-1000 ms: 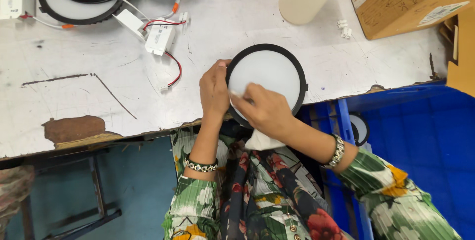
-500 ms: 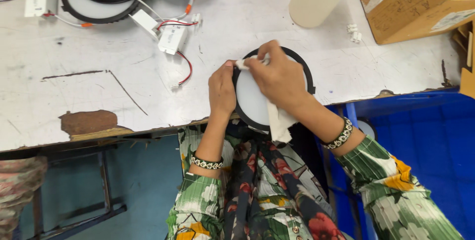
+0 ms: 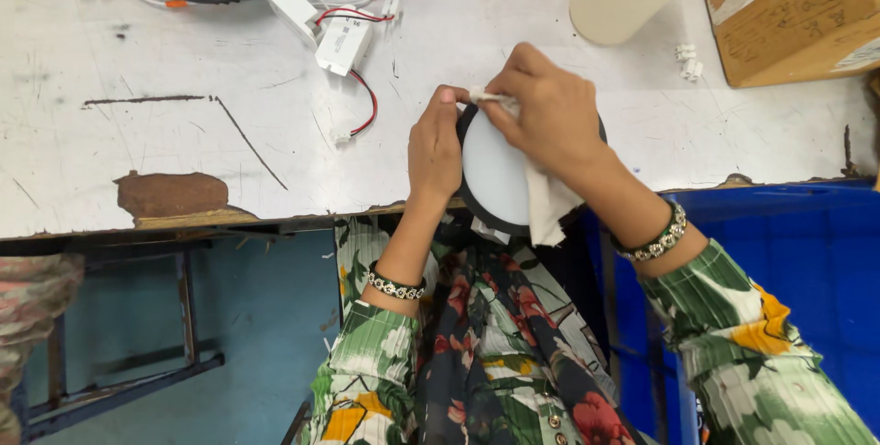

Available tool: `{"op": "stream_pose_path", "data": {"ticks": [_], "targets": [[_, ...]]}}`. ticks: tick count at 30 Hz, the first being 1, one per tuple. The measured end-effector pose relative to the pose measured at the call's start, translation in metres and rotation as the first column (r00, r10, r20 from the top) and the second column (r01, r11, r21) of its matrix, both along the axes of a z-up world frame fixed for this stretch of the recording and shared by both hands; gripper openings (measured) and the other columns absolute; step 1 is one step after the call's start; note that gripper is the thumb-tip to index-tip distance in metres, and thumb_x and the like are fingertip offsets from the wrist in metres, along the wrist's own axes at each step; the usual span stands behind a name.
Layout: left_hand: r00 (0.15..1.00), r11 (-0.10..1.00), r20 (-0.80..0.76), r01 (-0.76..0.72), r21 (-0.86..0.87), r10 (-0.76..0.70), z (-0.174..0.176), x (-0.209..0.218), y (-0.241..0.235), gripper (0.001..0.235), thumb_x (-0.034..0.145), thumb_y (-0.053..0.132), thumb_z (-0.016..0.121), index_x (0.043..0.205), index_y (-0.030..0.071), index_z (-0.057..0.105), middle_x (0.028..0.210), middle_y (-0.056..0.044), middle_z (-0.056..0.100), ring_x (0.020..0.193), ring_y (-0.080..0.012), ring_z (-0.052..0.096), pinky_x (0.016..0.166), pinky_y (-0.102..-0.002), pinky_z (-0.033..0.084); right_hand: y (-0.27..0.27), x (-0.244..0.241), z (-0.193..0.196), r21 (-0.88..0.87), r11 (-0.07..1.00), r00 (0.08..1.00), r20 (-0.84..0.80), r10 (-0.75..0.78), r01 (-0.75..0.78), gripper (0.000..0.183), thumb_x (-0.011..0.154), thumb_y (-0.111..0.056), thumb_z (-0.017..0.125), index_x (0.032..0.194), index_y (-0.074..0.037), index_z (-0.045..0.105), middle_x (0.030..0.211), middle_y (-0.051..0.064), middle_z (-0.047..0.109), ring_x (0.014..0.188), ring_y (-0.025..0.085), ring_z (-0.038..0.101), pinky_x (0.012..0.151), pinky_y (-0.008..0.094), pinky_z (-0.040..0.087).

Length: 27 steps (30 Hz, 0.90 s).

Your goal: The person wipes the white surfaces of round LED light fixtures with a cloth, places them into a blue bin, and connects small plastic wiring components.

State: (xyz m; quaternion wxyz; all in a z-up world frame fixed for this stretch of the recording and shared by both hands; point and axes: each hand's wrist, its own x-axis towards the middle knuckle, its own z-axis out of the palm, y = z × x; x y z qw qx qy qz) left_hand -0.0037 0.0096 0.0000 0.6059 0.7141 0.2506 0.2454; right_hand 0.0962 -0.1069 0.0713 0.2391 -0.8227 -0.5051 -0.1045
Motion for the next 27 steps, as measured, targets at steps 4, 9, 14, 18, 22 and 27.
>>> {"op": "stream_pose_path", "data": {"ticks": [4, 9, 14, 18, 22, 27], "targets": [[0.990, 0.996, 0.138, -0.004, 0.085, -0.008, 0.000, 0.001, 0.001, 0.050, 0.110, 0.041, 0.029, 0.105, 0.008, 0.066, 0.076, -0.010, 0.062, 0.070, -0.0233, 0.058, 0.067, -0.037, 0.046, -0.002, -0.016, -0.005, 0.031, 0.993, 0.991, 0.075, 0.108, -0.111, 0.015, 0.079, -0.021, 0.082, 0.091, -0.013, 0.077, 0.098, 0.001, 0.066, 0.076, 0.021, 0.069, 0.060, 0.036, 0.053], [0.999, 1.000, 0.043, -0.009, 0.008, 0.009, -0.003, 0.000, -0.001, 0.052, 0.107, 0.042, 0.029, 0.106, 0.008, 0.067, 0.069, -0.011, 0.057, 0.064, -0.0250, 0.055, 0.063, -0.039, 0.044, -0.003, -0.004, -0.006, 0.006, 0.999, 0.999, -0.003, -0.041, 0.041, 0.011, 0.091, -0.022, 0.083, 0.095, -0.013, 0.078, 0.097, 0.000, 0.067, 0.076, 0.020, 0.069, 0.062, 0.035, 0.053], [0.996, 0.998, 0.093, -0.019, 0.055, 0.014, -0.002, 0.001, 0.001, 0.055, 0.109, 0.044, 0.026, 0.105, 0.009, 0.068, 0.069, -0.010, 0.058, 0.066, -0.0231, 0.056, 0.064, -0.037, 0.043, -0.004, -0.029, -0.016, 0.086, 0.981, 0.977, 0.139, 0.162, -0.175, 0.015, 0.079, -0.019, 0.080, 0.091, -0.011, 0.075, 0.111, 0.004, 0.069, 0.081, 0.022, 0.070, 0.063, 0.035, 0.054], [0.999, 1.000, 0.039, -0.021, 0.021, 0.020, -0.006, -0.001, -0.002, 0.056, 0.108, 0.044, 0.025, 0.104, 0.010, 0.069, 0.068, -0.008, 0.060, 0.064, -0.0223, 0.055, 0.062, -0.036, 0.042, -0.004, -0.002, -0.014, 0.099, 0.994, 0.992, 0.118, -0.047, 0.036, 0.013, 0.094, -0.020, 0.081, 0.091, -0.009, 0.074, 0.095, 0.004, 0.064, 0.077, 0.024, 0.068, 0.062, 0.037, 0.052], [1.000, 0.999, 0.023, -0.019, 0.039, 0.018, 0.008, 0.002, -0.001, 0.054, 0.106, 0.046, 0.028, 0.104, 0.010, 0.069, 0.066, -0.008, 0.060, 0.062, -0.0200, 0.057, 0.061, -0.036, 0.043, -0.024, 0.017, -0.006, 0.128, 0.982, 0.973, 0.167, -0.162, 0.142, 0.014, 0.093, -0.019, 0.080, 0.089, -0.008, 0.073, 0.094, 0.004, 0.064, 0.075, 0.025, 0.067, 0.061, 0.038, 0.051], [0.999, 1.000, -0.046, 0.020, 0.001, -0.020, 0.004, 0.004, 0.000, 0.036, 0.102, 0.038, 0.047, 0.100, 0.008, 0.066, 0.069, -0.003, 0.062, 0.058, -0.0149, 0.052, 0.056, -0.034, 0.042, -0.086, 0.016, -0.013, 0.065, 0.965, 0.948, 0.180, -0.262, 0.254, 0.015, 0.098, -0.020, 0.079, 0.092, -0.007, 0.072, 0.097, 0.005, 0.063, 0.074, 0.025, 0.066, 0.064, 0.036, 0.051]]}}
